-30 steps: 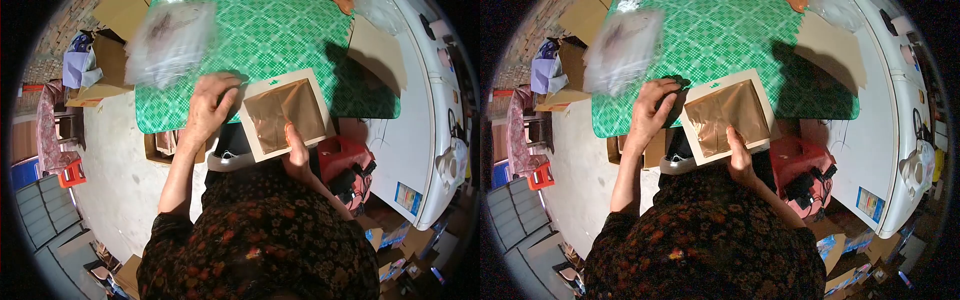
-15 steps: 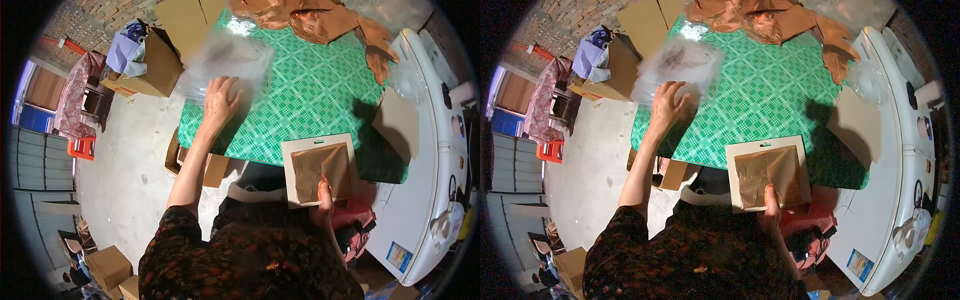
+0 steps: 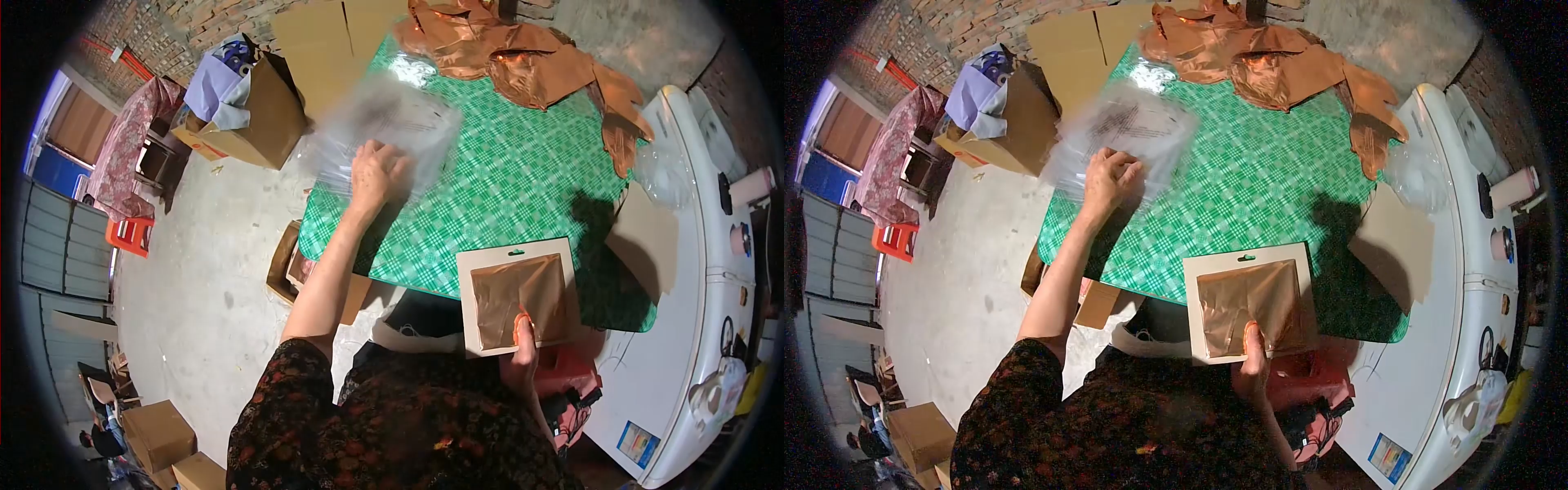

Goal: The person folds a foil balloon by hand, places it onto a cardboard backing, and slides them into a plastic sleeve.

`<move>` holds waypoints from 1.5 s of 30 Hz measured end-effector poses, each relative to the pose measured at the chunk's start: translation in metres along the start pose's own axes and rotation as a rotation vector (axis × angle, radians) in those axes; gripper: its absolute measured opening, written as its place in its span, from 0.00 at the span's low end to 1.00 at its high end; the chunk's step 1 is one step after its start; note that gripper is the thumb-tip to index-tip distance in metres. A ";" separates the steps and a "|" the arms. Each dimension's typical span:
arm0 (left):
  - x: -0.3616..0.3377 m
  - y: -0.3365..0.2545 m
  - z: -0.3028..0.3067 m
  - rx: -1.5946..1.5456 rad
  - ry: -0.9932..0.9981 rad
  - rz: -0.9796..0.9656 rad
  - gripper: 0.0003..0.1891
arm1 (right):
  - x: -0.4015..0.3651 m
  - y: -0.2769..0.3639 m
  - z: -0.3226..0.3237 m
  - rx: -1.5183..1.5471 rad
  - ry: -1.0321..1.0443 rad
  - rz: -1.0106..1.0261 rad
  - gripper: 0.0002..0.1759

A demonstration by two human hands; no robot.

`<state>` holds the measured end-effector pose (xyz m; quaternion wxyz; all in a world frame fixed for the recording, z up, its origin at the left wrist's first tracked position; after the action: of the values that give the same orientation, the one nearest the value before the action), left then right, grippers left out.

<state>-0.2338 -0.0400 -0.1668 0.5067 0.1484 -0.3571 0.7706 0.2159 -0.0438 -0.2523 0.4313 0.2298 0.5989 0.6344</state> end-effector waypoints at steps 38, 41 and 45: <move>-0.051 -0.193 0.001 -0.386 0.425 -0.473 0.28 | -0.067 0.004 0.066 -0.339 -0.367 0.189 0.36; -0.059 -0.200 -0.004 -0.322 0.362 -0.570 0.26 | -0.081 0.000 0.080 -0.681 -0.450 0.318 0.38; -0.063 -0.203 -0.007 -0.300 0.317 -0.695 0.17 | -0.094 -0.011 0.089 -0.859 -0.533 0.360 0.40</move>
<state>-0.0247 -0.0300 -0.1278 0.8015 0.0641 -0.3117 0.5062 0.3397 -0.0716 -0.2255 0.5081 0.2849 0.1061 0.8059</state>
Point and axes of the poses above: each hand's wrist, its own x-axis towards the middle knuckle, its own z-axis out of the back of the hand, y = z × x, the point moved 5 cm from there along x, towards the middle knuckle, and after that the axes turned 7 degrees about -z, right-handed, at the moved point
